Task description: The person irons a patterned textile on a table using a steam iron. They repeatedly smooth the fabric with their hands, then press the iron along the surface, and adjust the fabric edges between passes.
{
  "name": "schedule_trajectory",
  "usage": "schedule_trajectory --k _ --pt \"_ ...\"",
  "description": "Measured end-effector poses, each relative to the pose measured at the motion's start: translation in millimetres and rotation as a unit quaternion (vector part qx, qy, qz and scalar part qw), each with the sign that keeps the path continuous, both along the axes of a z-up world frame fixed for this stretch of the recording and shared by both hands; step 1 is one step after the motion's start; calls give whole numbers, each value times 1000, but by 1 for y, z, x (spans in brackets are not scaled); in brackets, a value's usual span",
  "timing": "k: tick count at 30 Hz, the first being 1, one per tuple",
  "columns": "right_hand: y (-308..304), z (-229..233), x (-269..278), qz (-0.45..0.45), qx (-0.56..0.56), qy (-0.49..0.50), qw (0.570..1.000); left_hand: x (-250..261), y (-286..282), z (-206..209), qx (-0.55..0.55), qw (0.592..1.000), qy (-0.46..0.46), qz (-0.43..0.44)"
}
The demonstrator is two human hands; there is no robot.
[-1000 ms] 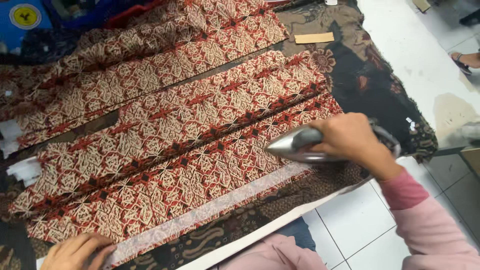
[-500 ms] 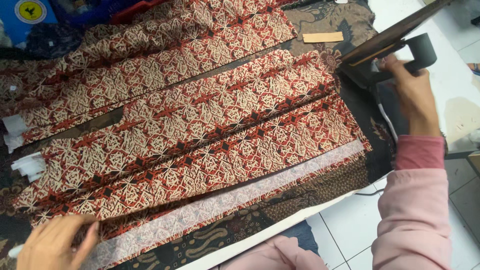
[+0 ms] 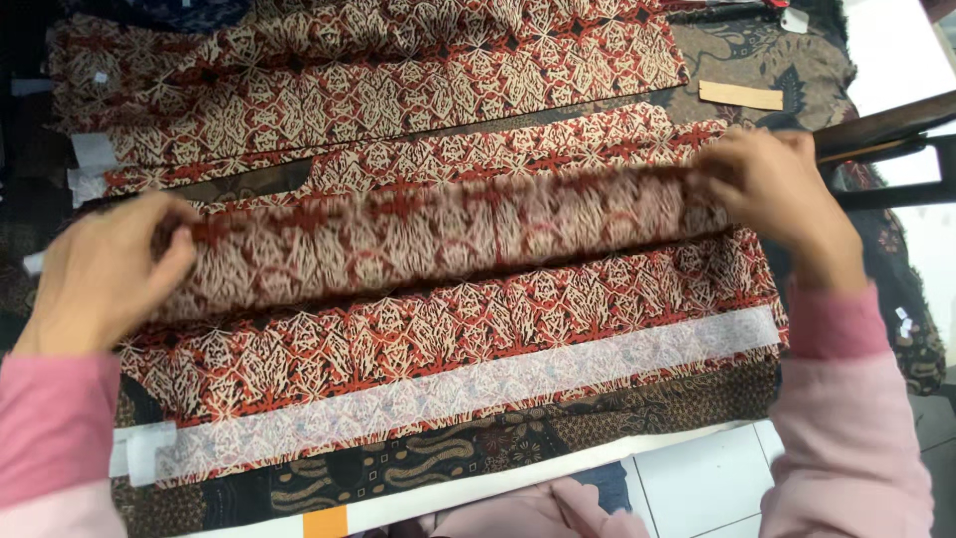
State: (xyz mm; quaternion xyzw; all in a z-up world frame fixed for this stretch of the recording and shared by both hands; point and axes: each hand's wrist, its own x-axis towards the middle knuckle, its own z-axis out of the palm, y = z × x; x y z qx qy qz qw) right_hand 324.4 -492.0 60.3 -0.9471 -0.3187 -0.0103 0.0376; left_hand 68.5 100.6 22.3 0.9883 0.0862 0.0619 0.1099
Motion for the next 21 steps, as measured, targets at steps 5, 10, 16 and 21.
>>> schedule_trajectory --k 5,10,16,21 --pt "25 -29 57 -45 3 38 998 49 20 -23 -34 999 34 14" --pt "24 -42 39 10 -46 -180 982 42 15 -37 132 991 -29 -5" --pt "24 -19 -67 60 53 -141 987 -8 -124 -35 -43 978 -120 -165" --pt "27 -19 -159 97 89 123 984 -72 -226 -30 -169 930 -68 -319"
